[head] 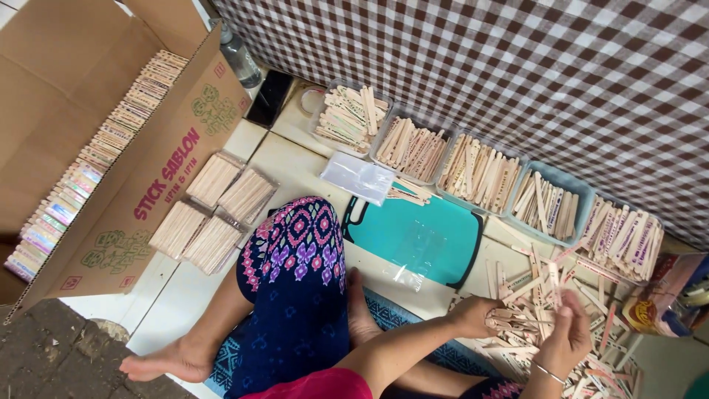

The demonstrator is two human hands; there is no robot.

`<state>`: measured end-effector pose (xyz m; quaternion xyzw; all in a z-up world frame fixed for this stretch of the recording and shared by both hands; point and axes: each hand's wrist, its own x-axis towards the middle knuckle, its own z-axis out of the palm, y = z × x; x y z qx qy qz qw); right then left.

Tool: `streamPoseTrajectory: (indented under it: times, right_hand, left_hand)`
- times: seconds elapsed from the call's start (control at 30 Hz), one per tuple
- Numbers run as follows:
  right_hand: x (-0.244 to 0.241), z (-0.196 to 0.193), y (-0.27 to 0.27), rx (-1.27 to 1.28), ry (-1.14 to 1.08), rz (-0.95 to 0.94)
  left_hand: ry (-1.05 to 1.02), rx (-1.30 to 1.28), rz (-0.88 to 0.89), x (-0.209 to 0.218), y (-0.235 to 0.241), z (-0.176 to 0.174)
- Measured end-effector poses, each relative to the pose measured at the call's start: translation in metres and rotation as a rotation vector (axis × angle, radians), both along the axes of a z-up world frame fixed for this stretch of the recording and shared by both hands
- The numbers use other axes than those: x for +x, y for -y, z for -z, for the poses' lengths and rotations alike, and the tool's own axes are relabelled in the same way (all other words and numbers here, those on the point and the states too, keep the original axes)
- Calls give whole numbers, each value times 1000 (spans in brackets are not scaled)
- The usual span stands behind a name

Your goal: The person sits on the floor and sorts wooden sticks from a large green basin into smaller plastic containers. They then gather the sorted sticks, place them into clear plastic bags, and arrange the packaged sticks into a cardboard box.

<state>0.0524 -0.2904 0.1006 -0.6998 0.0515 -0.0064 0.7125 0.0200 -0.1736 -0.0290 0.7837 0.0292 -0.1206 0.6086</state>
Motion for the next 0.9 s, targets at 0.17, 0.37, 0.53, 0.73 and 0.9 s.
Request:
streamPoseTrajectory:
  times: [0.17, 0.37, 0.53, 0.73, 0.9]
  right_hand:
    - [-6, -5, -2, -666, 691, 40]
    - [-10, 28, -29, -869, 537, -419]
    - [-15, 33, -44, -937, 416, -511]
    - [-16, 25, -28, -843, 209, -423]
    - [-22, 16, -50, -1023, -299, -631]
  left_hand:
    - [75, 34, -12, -1, 2, 17]
    - [95, 12, -54, -5, -7, -4]
    - [36, 103, -2, 4, -6, 11]
    - [-79, -697, -821, 32, -10, -31]
    - [-224, -926, -1018, 29, -37, -69]
